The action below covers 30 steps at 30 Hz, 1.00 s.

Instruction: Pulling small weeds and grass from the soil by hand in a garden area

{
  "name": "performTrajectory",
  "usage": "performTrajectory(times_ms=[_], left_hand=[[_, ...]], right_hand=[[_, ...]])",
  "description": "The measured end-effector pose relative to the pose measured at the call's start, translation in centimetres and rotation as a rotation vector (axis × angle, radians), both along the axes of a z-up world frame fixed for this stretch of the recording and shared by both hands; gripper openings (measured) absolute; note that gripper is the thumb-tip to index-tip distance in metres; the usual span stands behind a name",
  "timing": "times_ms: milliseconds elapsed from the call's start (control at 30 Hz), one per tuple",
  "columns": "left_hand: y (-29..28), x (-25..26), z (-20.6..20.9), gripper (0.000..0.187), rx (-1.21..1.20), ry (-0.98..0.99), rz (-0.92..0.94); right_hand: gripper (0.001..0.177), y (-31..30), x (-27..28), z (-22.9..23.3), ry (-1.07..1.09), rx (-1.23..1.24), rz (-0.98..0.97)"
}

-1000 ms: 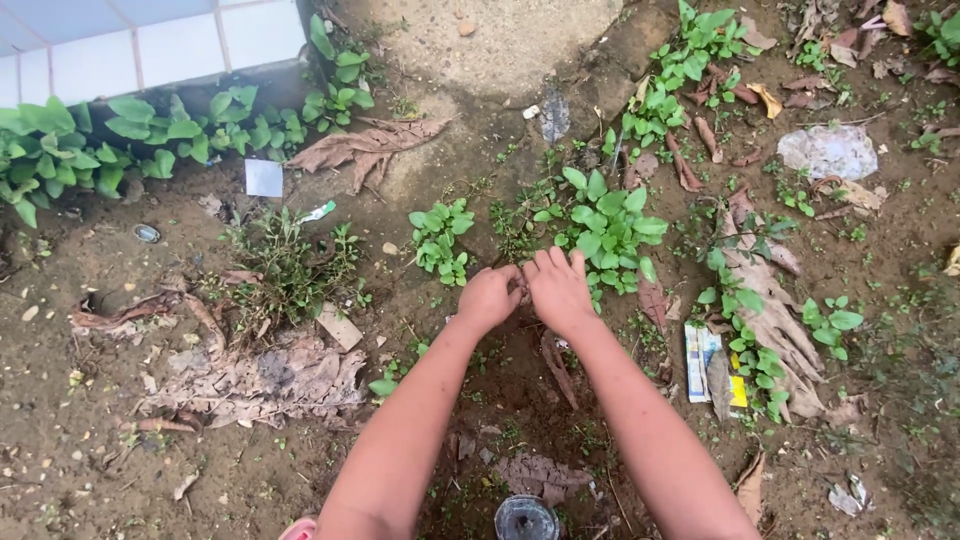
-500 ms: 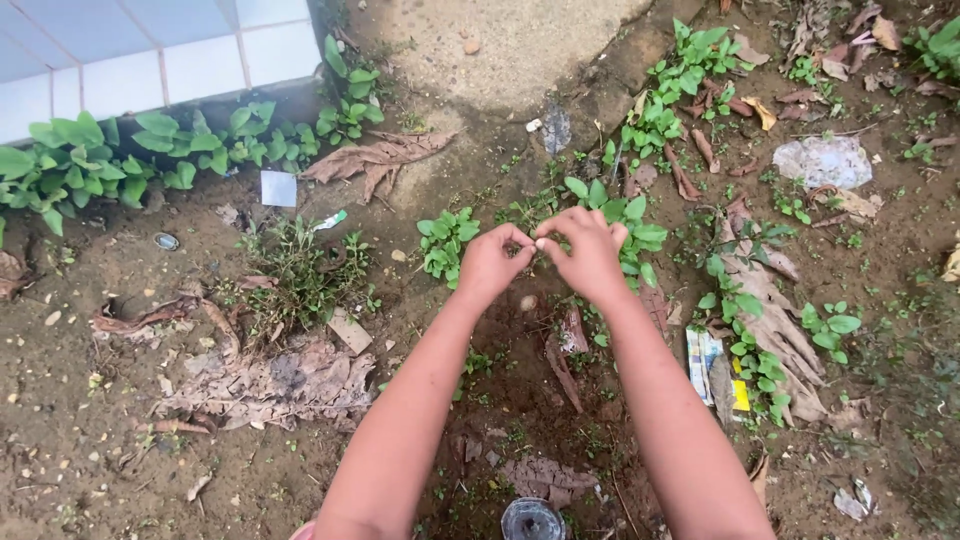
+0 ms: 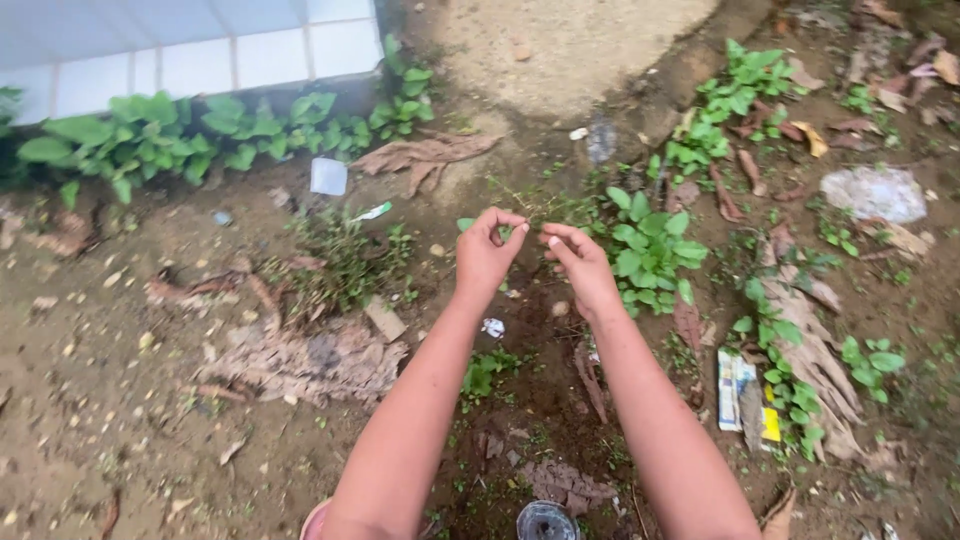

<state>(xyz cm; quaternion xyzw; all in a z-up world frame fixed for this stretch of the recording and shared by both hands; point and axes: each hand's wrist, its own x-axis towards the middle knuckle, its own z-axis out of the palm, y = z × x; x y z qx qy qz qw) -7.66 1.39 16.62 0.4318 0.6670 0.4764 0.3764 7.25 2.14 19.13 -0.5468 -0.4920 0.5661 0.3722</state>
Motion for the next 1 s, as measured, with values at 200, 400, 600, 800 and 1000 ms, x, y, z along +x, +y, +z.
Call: performTrajectory(times_ms=[200, 400, 600, 800, 1000], left_hand=[[-3.3, -6.2, 0.4, 0.009, 0.155, 0.170, 0.438], [-7.8, -13.9, -1.0, 0.007, 0.124, 0.281, 0.573], [-9.6, -15.2, -4.3, 0.041, -0.220, 0.448, 0.487], [-6.2, -10.1, -5.7, 0.033, -0.061, 0.486, 0.420], [-2.7, -0.8, -8.8, 0.023, -0.097, 0.461, -0.022]], right_hand=[[0.032, -0.8, -8.9, -1.4, 0.086, 0.099, 0.273], [0.033, -3.6, -15.5, -3.0, 0.035, 0.022, 0.430], [0.032, -4.6, -16.6, -7.1, -0.070, -0.050, 0.448], [0.032, -2.9, -12.2, -9.1, -0.086, -0.144, 0.326], [0.029, 0.7, -0.2, -13.6, -0.221, -0.024, 0.175]])
